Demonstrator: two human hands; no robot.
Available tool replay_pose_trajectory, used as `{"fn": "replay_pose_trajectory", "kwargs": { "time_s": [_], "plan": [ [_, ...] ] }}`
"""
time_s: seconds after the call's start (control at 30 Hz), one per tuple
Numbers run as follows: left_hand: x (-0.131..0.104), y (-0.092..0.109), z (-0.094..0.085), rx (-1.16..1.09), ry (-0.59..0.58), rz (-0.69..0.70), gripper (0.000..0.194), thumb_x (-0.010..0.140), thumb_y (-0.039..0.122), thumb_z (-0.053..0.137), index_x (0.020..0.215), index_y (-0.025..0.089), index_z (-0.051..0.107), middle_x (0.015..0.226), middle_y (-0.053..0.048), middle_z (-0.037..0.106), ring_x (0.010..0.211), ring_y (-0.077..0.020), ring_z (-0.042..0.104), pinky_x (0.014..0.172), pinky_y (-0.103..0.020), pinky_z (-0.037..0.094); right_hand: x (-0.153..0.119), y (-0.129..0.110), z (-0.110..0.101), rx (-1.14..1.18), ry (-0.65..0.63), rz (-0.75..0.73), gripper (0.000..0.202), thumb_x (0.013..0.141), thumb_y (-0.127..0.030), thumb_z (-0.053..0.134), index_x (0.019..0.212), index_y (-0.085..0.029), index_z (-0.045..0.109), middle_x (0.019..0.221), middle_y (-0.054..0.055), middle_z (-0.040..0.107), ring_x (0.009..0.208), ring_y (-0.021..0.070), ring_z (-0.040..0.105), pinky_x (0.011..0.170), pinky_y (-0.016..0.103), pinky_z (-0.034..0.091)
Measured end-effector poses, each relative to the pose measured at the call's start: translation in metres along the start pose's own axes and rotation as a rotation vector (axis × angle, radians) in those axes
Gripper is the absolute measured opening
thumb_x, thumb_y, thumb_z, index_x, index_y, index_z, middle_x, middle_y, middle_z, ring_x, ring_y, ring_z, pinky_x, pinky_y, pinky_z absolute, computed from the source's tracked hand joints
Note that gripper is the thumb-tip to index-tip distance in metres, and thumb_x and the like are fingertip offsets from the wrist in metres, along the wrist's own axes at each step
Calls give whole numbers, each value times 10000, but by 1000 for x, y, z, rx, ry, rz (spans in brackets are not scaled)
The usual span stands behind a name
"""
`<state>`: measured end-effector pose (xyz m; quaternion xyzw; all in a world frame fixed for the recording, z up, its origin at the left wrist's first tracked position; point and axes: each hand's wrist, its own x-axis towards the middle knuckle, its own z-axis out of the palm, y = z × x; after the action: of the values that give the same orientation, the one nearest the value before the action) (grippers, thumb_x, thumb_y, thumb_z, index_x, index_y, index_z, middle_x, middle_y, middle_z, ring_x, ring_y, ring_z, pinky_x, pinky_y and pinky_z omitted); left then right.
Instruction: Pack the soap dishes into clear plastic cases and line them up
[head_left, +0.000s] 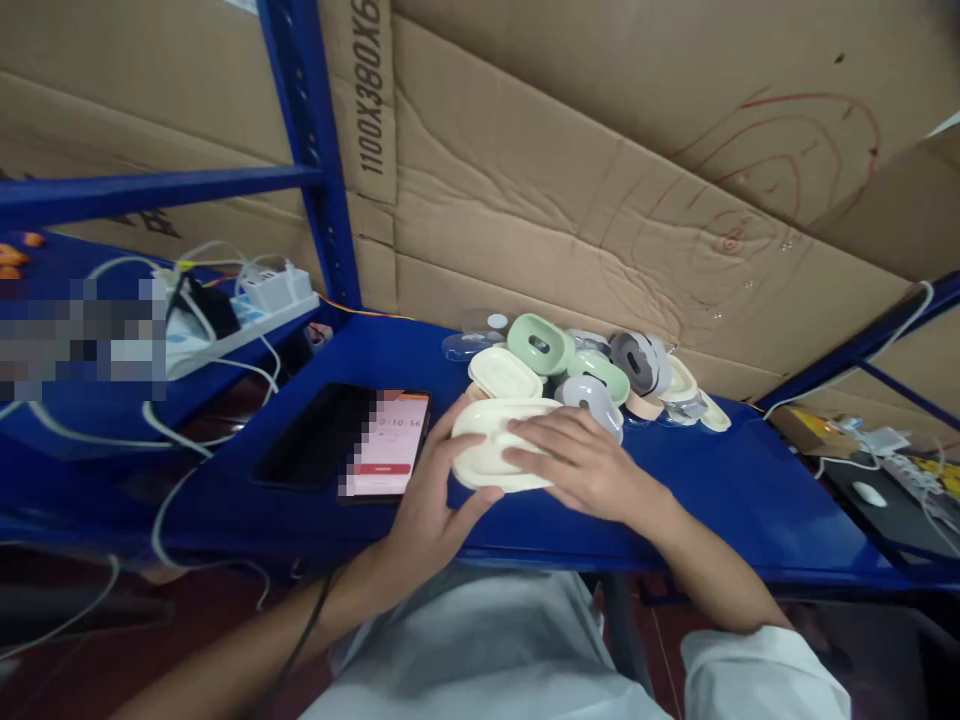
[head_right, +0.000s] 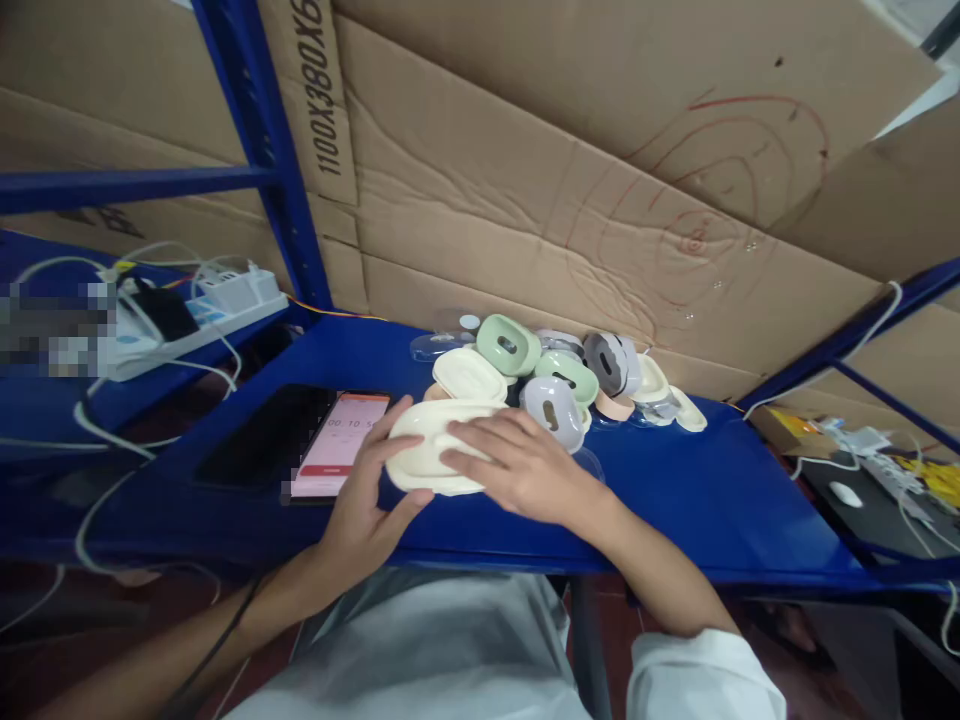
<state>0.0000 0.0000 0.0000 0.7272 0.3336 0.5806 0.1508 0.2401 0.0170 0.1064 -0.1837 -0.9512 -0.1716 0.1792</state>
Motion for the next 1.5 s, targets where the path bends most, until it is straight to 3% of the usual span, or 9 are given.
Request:
{"fn": "replay_pose_trajectory", "kwargs": {
  "time_s": [0.1, 0.27, 0.47, 0.63, 0.77, 0.93, 1.13, 1.33, 1.5],
  "plan": [
    [0, 0, 4, 117, -117, -8, 657, 1051, 330, 664, 1618, 229, 348, 1770, -216, 262, 1653, -352, 289, 1287, -585, 380, -21, 45, 2, -99, 67, 189, 412, 1038, -145, 494, 1392, -233, 686, 1474, 99, 700, 1310, 267, 654, 1087, 448, 467],
    [-1, -1, 10, 348, -335, 191, 480, 1054, 301, 646, 1513, 215, 536, 1729, -225, 340, 1626, -402, 329, 1256, -619, 416, -40, 152, 7, -146, 148, 717, 368, 1050, -303, 494, 1328, -198, 711, 1331, 154, 756, 1244, 350, 681, 1048, 505, 514],
    [-2, -2, 10, 381, -447, 232, 450, 1033, 266, 657, 1470, 185, 595, 1717, -251, 353, 1599, -435, 368, 1214, -650, 459, -30, 198, 34, 13, -26, 760, 484, 1030, -445, 589, 1434, -182, 624, 1469, 179, 670, 1364, 377, 598, 1131, 578, 437],
    [-3, -1, 10, 367, -450, 215, 466, 1033, 258, 655, 1490, 194, 588, 1712, -241, 369, 1586, -425, 394, 1215, -638, 461, -44, 164, 21, 14, 38, 671, 632, 1034, -502, 614, 1584, -210, 502, 1578, 178, 580, 1456, 361, 527, 1189, 566, 405],
    [-4, -4, 11, 363, -460, 198, 429, 1040, 272, 641, 1459, 181, 617, 1694, -245, 396, 1570, -431, 411, 1211, -645, 456, -71, 82, 1, -30, 85, 687, 474, 1086, -490, 541, 1494, -259, 607, 1517, 146, 628, 1434, 346, 552, 1184, 539, 400],
    [-3, -5, 13, 393, -501, 238, 307, 1053, 268, 609, 1337, 173, 676, 1637, -236, 465, 1544, -408, 442, 1210, -618, 451, -87, -8, 28, -126, 28, 708, 588, 1040, -534, 633, 1542, -236, 565, 1475, 160, 673, 1327, 344, 641, 1134, 531, 417],
    [1, 0, 11, 443, -483, 179, 184, 1033, 245, 621, 1175, 177, 717, 1543, -216, 557, 1437, -389, 537, 1164, -602, 466, -100, -14, 44, -79, 192, 800, 310, 1096, -217, 475, 1277, -302, 711, 1235, 64, 799, 1220, 282, 719, 1168, 549, 342],
    [2, 1, 8, 322, -661, 367, 129, 1031, 307, 699, 1066, 189, 738, 1340, -148, 691, 1303, -320, 634, 1186, -553, 421, -117, -22, 48, -60, 139, 890, 435, 1085, -358, 526, 1512, -294, 576, 1367, 125, 718, 1289, 334, 654, 1158, 581, 365],
    [0, 6, 4, 264, -683, 387, 130, 1008, 300, 732, 1106, 218, 753, 1313, -110, 719, 1242, -279, 667, 1213, -493, 415, -113, -35, 46, -81, 233, 825, 372, 1063, -304, 548, 1403, -321, 697, 1230, 113, 759, 1208, 343, 685, 1067, 542, 477]
  ]
}}
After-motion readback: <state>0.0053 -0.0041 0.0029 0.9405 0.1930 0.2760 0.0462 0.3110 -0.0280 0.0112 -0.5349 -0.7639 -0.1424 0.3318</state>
